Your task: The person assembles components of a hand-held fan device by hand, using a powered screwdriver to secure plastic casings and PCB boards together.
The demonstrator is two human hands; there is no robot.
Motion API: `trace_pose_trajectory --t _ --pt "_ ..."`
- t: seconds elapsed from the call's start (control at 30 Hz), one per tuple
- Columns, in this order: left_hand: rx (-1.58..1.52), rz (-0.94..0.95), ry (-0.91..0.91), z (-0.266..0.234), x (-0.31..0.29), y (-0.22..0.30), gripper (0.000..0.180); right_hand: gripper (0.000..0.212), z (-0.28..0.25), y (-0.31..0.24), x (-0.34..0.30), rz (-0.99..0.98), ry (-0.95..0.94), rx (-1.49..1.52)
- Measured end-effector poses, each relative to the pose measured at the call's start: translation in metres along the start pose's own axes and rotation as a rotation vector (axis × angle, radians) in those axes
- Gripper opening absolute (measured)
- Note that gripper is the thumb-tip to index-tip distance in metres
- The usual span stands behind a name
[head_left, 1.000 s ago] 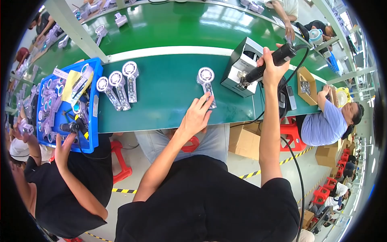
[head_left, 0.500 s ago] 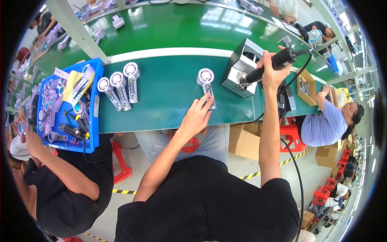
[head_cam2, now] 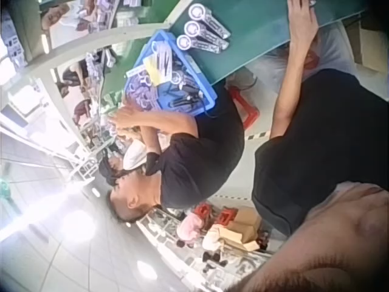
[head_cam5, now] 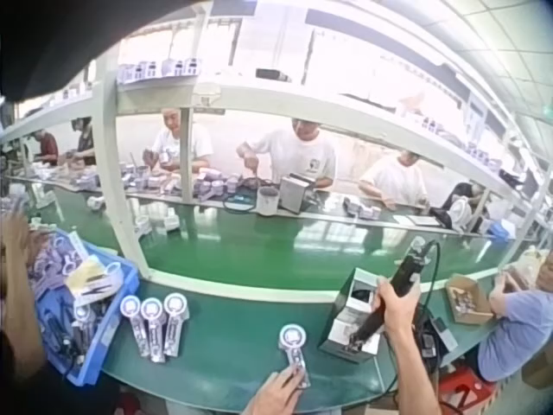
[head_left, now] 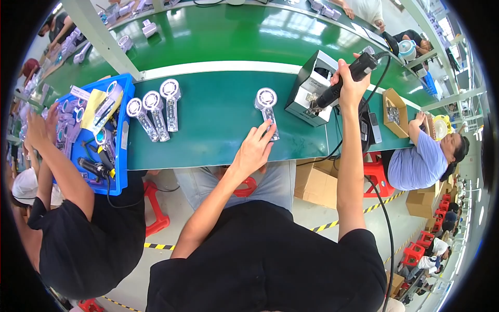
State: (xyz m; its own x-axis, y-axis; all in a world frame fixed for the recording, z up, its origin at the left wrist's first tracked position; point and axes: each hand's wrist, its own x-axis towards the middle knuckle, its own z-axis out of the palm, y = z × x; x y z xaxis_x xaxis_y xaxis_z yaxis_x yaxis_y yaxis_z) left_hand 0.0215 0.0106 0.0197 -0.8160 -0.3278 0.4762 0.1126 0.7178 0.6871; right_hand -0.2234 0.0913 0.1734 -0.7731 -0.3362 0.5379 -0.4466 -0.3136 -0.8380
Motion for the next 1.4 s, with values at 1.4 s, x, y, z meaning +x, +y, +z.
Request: trace_pose_trajectory --t 1.4 --pt "0.023 -0.031 -0.005 0.003 -0.001 -0.005 0.046 0.047 0.044 0.011 -0.151 -0.117 -0.365 0.043"
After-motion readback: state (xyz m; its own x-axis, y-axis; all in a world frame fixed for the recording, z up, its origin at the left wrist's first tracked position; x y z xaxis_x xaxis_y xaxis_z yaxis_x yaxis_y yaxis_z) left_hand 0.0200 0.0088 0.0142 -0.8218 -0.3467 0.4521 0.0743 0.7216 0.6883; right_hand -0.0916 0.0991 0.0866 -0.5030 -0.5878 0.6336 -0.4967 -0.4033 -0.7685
